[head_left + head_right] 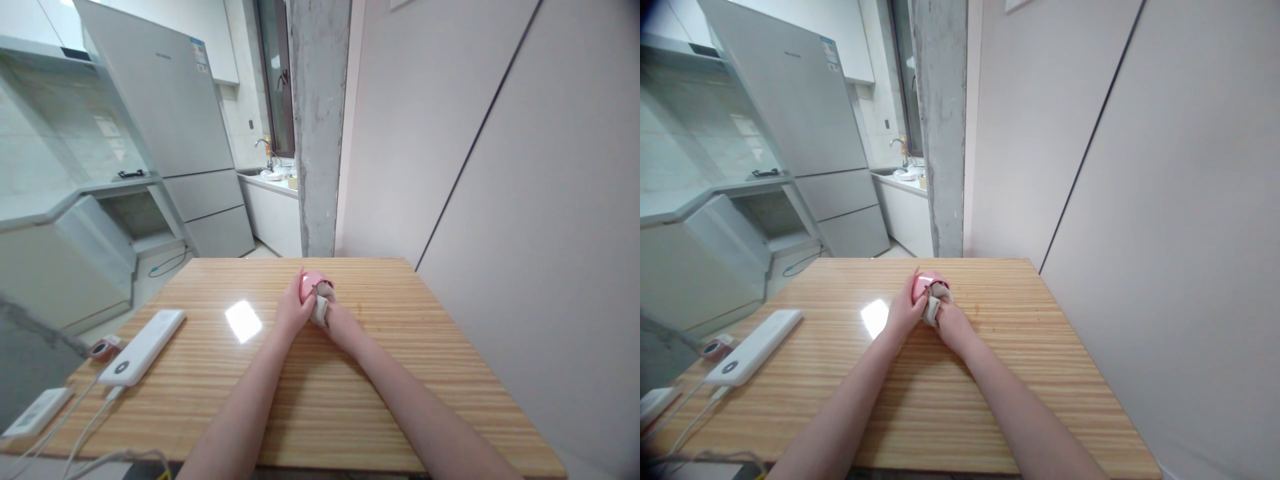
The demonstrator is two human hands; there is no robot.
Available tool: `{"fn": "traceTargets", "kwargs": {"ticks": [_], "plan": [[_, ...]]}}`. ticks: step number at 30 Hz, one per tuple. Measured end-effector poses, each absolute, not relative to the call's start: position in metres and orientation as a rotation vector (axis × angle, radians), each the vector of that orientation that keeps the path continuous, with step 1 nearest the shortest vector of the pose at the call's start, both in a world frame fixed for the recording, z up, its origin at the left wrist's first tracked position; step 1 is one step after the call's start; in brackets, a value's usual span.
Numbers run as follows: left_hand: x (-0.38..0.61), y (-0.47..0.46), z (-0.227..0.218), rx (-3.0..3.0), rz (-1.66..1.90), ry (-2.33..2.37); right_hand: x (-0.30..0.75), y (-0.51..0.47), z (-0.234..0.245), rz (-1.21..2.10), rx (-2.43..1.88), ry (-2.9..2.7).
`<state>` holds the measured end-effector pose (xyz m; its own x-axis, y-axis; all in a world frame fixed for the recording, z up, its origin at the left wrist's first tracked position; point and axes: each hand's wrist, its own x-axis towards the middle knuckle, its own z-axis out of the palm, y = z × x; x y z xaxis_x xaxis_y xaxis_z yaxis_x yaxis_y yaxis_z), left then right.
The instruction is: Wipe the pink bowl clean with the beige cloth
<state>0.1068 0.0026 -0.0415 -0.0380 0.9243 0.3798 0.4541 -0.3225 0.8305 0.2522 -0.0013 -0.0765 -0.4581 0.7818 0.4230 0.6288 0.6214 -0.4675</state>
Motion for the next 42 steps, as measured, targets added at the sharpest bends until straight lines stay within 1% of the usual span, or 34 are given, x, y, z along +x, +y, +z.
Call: {"fn": "traceTargets", "kwargs": {"ticks": [2, 6, 9, 12, 15, 20, 23, 25, 28, 30, 33, 36, 38, 42], "plan": [[0.102, 0.003, -0.038, 1.812, 1.339, 1.454, 0.251, -0.004, -0.073, 0.270, -1.149, -2.227], [0.111, 0.007, -0.043, 1.466, 1.364, 1.376, 0.249, -0.006, -0.066, 0.120, -1.257, -2.195], [0.126, 0.004, -0.051, 1.341, 1.476, 1.308, 0.249, -0.007, -0.065, 0.157, -1.338, -2.087], [0.140, -0.003, -0.056, 1.435, 1.571, 1.260, 0.249, -0.009, -0.068, 0.222, -1.305, -1.964], [0.140, -0.007, -0.053, 1.475, 1.570, 1.273, 0.249, -0.009, -0.069, 0.259, -1.212, -1.979], [0.108, -0.003, -0.033, 1.768, 1.387, 1.376, 0.253, -0.003, -0.067, 0.206, -1.075, -2.204], [0.098, -0.002, -0.029, 1.957, 1.278, 1.296, 0.255, -0.001, -0.069, 0.127, -1.089, -2.265], [0.105, -0.003, -0.031, 1.831, 1.375, 1.260, 0.254, 0.000, -0.072, 0.105, -1.083, -2.224], [0.127, -0.006, -0.037, 1.365, 1.583, 1.268, 0.251, -0.002, -0.075, 0.161, -1.005, -2.081], [0.135, -0.006, -0.037, 1.194, 1.606, 1.294, 0.249, -0.003, -0.075, 0.230, -0.958, -2.021], [0.129, -0.003, -0.032, 1.288, 1.538, 1.350, 0.249, -0.004, -0.072, 0.250, -0.943, -2.080], [0.114, 0.003, -0.030, 1.431, 1.413, 1.351, 0.252, -0.002, -0.068, 0.113, -1.024, -2.189], [0.111, 0.007, -0.035, 1.420, 1.352, 1.313, 0.254, -0.001, -0.068, 0.019, -1.088, -2.225], [0.123, 0.008, -0.049, 1.287, 1.461, 1.152, 0.255, -0.003, -0.069, 0.003, -1.145, -2.142]]}}
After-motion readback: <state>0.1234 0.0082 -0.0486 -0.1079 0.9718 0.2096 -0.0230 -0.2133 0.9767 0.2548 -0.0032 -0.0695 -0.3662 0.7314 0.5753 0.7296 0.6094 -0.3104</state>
